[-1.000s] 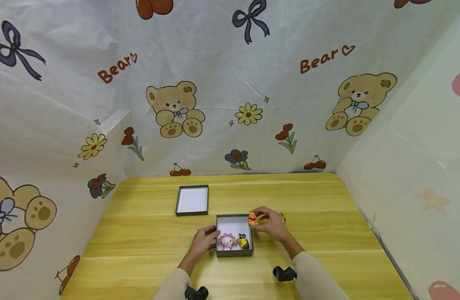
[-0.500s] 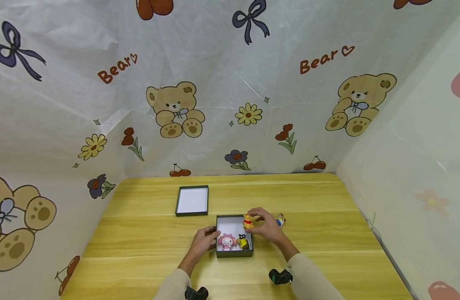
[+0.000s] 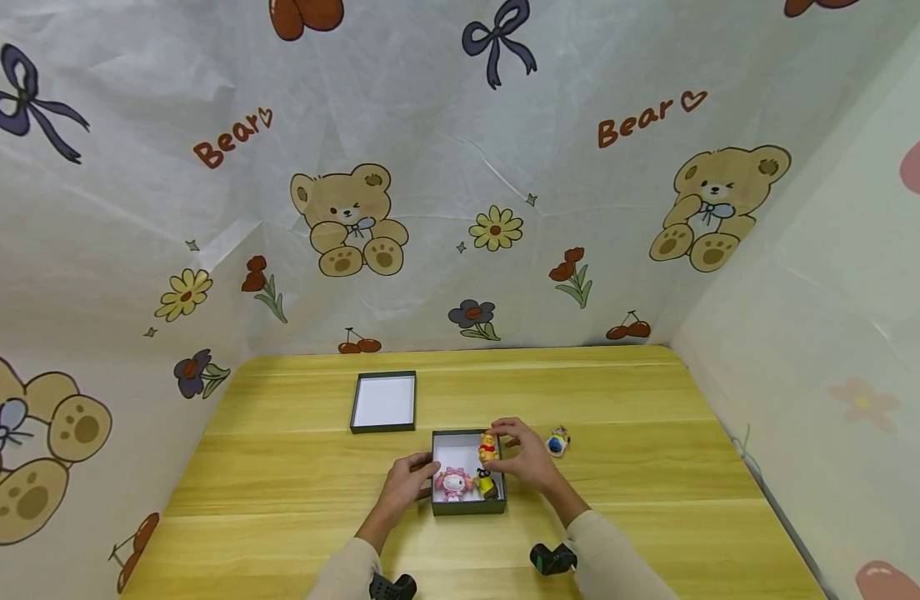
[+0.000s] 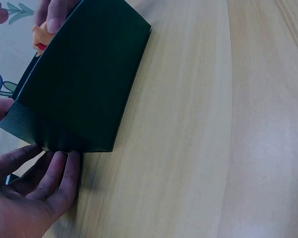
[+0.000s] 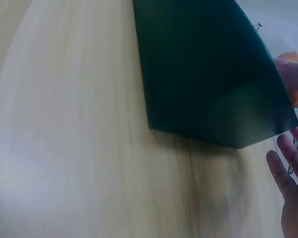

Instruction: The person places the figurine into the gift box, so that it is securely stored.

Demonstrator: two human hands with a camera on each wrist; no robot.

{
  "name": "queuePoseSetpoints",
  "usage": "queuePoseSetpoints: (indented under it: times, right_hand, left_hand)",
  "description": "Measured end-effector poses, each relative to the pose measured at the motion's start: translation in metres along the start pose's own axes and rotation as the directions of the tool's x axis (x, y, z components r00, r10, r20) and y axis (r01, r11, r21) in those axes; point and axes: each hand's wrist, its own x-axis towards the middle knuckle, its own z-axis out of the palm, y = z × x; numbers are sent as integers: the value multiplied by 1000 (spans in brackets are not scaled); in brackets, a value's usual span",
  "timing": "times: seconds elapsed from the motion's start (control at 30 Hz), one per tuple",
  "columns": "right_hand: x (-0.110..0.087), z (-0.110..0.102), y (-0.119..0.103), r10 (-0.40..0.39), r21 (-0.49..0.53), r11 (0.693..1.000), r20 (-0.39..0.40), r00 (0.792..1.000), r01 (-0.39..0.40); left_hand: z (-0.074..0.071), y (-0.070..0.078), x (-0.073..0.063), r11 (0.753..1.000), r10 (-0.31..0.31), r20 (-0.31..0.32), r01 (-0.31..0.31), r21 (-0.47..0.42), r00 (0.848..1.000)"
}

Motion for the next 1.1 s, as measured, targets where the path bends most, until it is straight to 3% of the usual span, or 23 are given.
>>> queuePoseSetpoints:
  times: [0.37,0.67,1.1]
  right_hand:
    - [-1,11,2,-6,-58,998,-39,999,4]
    - [-1,20,-2,42,-119,992,-83,996,-52]
    - [1,23,-13,79,-248,964,-76,994,-96]
  left_hand:
    - [0,-1,2,1000,-3,-5,3,6,1000]
    - [0,-1,2,1000,-7,-3,7,12,1000]
    - [0,-1,2,1000,-10,-2,10,6,1000]
